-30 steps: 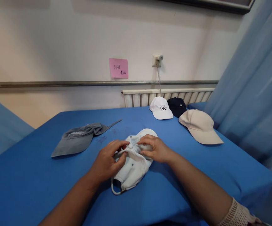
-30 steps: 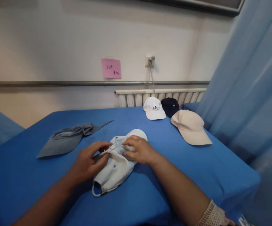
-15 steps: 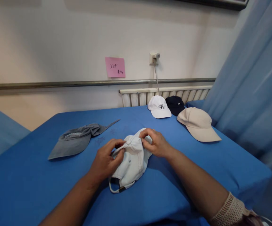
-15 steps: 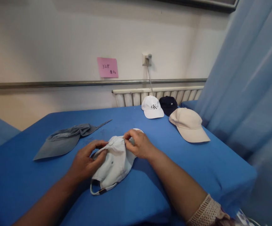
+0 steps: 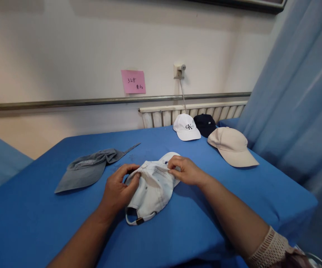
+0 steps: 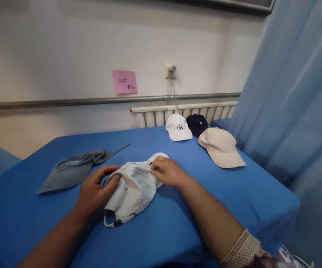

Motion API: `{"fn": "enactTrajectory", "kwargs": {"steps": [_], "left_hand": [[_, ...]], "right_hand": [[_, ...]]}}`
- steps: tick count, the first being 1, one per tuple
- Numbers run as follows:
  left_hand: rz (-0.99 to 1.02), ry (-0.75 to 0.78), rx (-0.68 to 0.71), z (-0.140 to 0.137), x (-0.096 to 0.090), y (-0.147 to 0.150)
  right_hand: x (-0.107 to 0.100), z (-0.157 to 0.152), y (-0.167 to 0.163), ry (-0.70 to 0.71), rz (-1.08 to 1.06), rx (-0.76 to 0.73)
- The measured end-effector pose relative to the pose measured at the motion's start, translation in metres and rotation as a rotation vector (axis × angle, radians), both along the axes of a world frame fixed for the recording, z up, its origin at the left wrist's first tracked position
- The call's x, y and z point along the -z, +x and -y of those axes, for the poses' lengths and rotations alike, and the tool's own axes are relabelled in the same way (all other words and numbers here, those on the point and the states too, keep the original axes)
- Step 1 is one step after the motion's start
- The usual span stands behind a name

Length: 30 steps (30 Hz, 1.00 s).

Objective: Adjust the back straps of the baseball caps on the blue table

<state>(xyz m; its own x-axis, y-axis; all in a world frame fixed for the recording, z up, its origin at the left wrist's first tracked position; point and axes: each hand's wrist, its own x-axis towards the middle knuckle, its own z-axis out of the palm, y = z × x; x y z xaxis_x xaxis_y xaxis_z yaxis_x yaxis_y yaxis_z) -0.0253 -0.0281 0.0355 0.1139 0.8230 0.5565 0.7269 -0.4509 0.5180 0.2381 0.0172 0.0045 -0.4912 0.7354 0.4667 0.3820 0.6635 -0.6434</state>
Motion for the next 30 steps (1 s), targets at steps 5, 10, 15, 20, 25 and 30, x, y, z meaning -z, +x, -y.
{"fn": "enactTrajectory", "kwargs": {"steps": [5, 10, 15, 20, 25, 30], "left_hand": [[0.027, 0.02, -0.062, -0.027, -0.003, -0.001], [0.073, 0.069, -0.13, -0.044, 0.0, -0.001], [0.04, 0.015, -0.154, -0.018, 0.004, -0.008], [-0.187, -0.125, -0.071, -0.004, -0.006, -0.013], [-0.174, -0.214, -0.325, 0.0, -0.013, -0.029], [-0.298, 0.0, -0.086, 0.005, -0.011, -0.032]], "right_hand": [[-0.013, 0.016, -0.004, -0.029, -0.156, 0.025], [-0.016, 0.033, -0.014, -0.061, -0.061, -0.05], [-0.01, 0.028, -0.017, -0.062, -0.077, -0.002], [-0.005, 0.024, -0.014, -0.05, -0.09, 0.108], [0.002, 0.02, -0.016, -0.023, -0.04, 0.121], [0.006, 0.019, -0.018, 0.007, -0.058, 0.127]]}}
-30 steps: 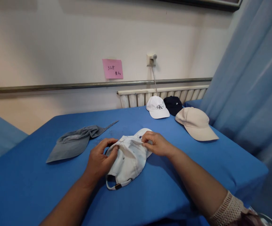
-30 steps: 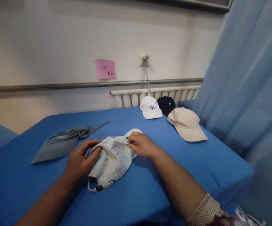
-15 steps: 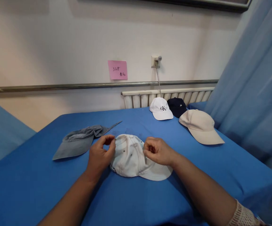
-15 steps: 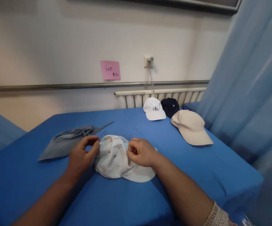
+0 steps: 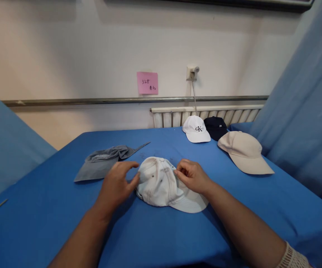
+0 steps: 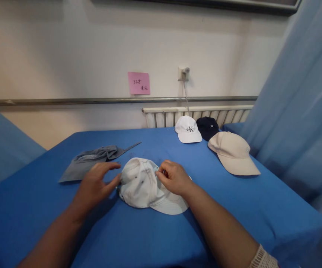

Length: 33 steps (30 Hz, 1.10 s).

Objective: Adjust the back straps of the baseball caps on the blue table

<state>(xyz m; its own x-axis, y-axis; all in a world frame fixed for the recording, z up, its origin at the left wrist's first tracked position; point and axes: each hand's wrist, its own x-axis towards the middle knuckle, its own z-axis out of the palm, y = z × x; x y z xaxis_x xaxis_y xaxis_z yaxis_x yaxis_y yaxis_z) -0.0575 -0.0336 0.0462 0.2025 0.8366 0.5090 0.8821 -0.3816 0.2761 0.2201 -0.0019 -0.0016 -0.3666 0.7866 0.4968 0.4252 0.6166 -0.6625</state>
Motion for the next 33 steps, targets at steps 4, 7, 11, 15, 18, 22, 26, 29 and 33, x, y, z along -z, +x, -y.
{"fn": "enactTrajectory", "kwargs": {"steps": [4, 7, 11, 15, 18, 22, 26, 29, 33], "left_hand": [[-0.219, -0.039, 0.115, -0.002, 0.009, 0.017], [-0.306, -0.073, 0.041, -0.005, 0.018, 0.025], [-0.161, -0.07, 0.0, -0.005, 0.023, 0.023], [0.333, -0.093, -0.005, -0.009, 0.021, 0.012], [0.725, -0.189, 0.035, -0.018, 0.022, 0.003], [0.854, -0.334, 0.081, -0.028, 0.026, -0.005], [0.646, -0.312, 0.025, -0.025, 0.024, -0.005], [0.499, -0.213, 0.002, -0.022, 0.021, -0.005], [0.523, -0.14, -0.047, -0.025, 0.021, -0.009]], "right_hand": [[0.002, 0.001, -0.001, 0.005, -0.003, 0.0], [0.002, 0.002, -0.001, 0.01, -0.005, 0.003], [0.002, 0.0, -0.001, 0.013, -0.011, 0.018], [0.005, -0.006, 0.0, -0.005, -0.046, 0.129], [0.007, -0.012, 0.004, -0.067, -0.026, 0.166], [0.005, -0.015, 0.012, -0.203, 0.074, 0.052], [0.007, -0.015, 0.012, -0.268, 0.097, 0.061], [0.012, -0.017, 0.007, -0.273, 0.053, 0.053], [0.015, -0.02, 0.004, -0.295, -0.227, 0.054]]}}
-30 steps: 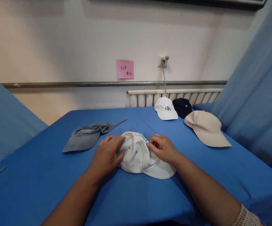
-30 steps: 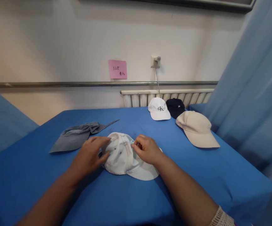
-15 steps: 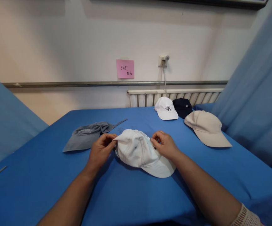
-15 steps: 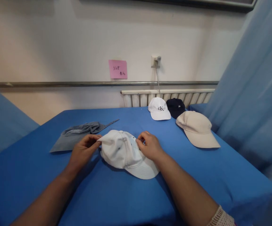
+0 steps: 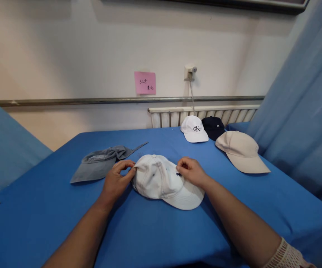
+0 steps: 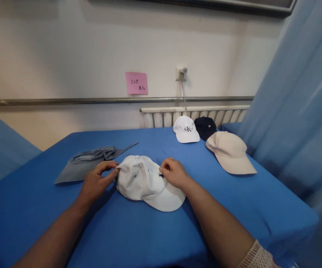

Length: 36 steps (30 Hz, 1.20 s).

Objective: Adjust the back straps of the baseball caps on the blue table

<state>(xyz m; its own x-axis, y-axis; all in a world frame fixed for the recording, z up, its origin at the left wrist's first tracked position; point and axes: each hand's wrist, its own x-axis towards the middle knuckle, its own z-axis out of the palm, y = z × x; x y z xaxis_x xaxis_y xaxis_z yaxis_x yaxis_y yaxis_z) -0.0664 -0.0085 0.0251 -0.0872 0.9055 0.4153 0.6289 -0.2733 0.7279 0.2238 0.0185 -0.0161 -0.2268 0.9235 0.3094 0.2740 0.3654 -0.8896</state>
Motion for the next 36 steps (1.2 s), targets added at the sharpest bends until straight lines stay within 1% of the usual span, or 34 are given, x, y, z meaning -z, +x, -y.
{"fn": "enactTrajectory", "kwargs": {"steps": [3, 5, 7, 9, 12, 15, 17, 18, 20, 23, 26, 30, 33, 34, 36], "left_hand": [[0.198, -0.057, -0.057, -0.005, 0.003, -0.005], [0.264, -0.088, -0.069, -0.007, 0.004, -0.007], [0.215, -0.067, -0.097, -0.007, 0.005, -0.005], [0.122, -0.019, -0.127, -0.003, 0.004, 0.0], [-0.003, 0.015, -0.107, 0.005, -0.001, 0.009], [-0.131, 0.081, -0.126, 0.01, -0.011, 0.018], [-0.184, 0.122, -0.144, 0.008, -0.022, 0.022], [-0.201, 0.117, -0.131, 0.006, -0.028, 0.024], [-0.26, 0.051, -0.063, -0.003, -0.041, 0.027], [-0.412, -0.116, 0.105, -0.021, -0.061, 0.033], [-0.563, -0.264, 0.214, -0.039, -0.078, 0.041], [-0.77, -0.419, 0.275, -0.056, -0.096, 0.055], [-0.95, -0.544, 0.329, -0.062, -0.103, 0.065], [-1.004, -0.567, 0.34, -0.063, -0.104, 0.068], [-1.111, -0.565, 0.347, -0.062, -0.106, 0.073]], "right_hand": [[-0.001, -0.001, -0.001, -0.046, -0.246, 0.028], [0.0, 0.0, -0.003, -0.043, -0.288, 0.034], [0.001, 0.002, -0.006, -0.018, -0.265, 0.048], [0.004, 0.004, -0.009, 0.001, -0.237, 0.059], [0.008, 0.005, -0.014, 0.008, -0.208, 0.065], [0.009, 0.005, -0.018, 0.025, -0.181, 0.064], [0.008, 0.006, -0.019, 0.044, -0.159, 0.064], [0.007, 0.007, -0.019, 0.054, -0.144, 0.069], [0.005, 0.007, -0.019, 0.072, -0.107, 0.086], [0.004, 0.007, -0.019, 0.073, -0.054, 0.103], [0.004, 0.006, -0.02, 0.054, -0.038, 0.105], [0.005, 0.005, -0.02, 0.063, -0.031, 0.109], [0.005, 0.004, -0.02, 0.061, -0.027, 0.102], [0.005, 0.004, -0.019, 0.057, -0.024, 0.101], [0.005, 0.003, -0.019, 0.049, -0.013, 0.098]]}}
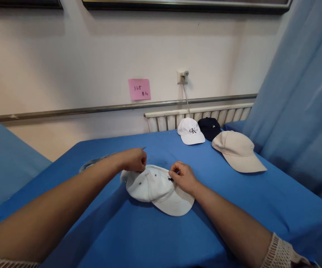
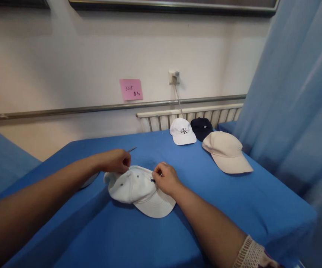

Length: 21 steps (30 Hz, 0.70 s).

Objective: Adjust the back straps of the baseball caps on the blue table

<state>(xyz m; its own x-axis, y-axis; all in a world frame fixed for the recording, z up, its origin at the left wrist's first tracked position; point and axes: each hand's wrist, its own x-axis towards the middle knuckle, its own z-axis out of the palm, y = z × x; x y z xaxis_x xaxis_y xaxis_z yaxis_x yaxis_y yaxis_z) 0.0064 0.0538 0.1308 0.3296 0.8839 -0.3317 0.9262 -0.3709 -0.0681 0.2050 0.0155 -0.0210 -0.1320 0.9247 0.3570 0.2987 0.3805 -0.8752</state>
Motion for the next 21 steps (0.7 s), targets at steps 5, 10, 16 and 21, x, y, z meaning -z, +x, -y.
{"fn": "enactTrajectory", "kwargs": {"steps": [5, 10, 16, 21], "left_hand": [[-0.141, 0.113, 0.073, 0.008, -0.006, 0.01], [-0.083, 0.197, 0.129, 0.006, -0.012, 0.012], [0.101, 0.245, 0.133, -0.003, -0.014, 0.009], [0.376, 0.258, 0.139, -0.001, -0.017, 0.002]], "right_hand": [[-0.001, -0.002, 0.0, 0.009, -0.001, 0.042], [-0.004, 0.001, -0.003, -0.039, -0.066, 0.067], [-0.01, 0.015, -0.013, -0.01, -0.132, 0.089], [-0.016, 0.032, -0.023, 0.074, -0.156, 0.124]]}}
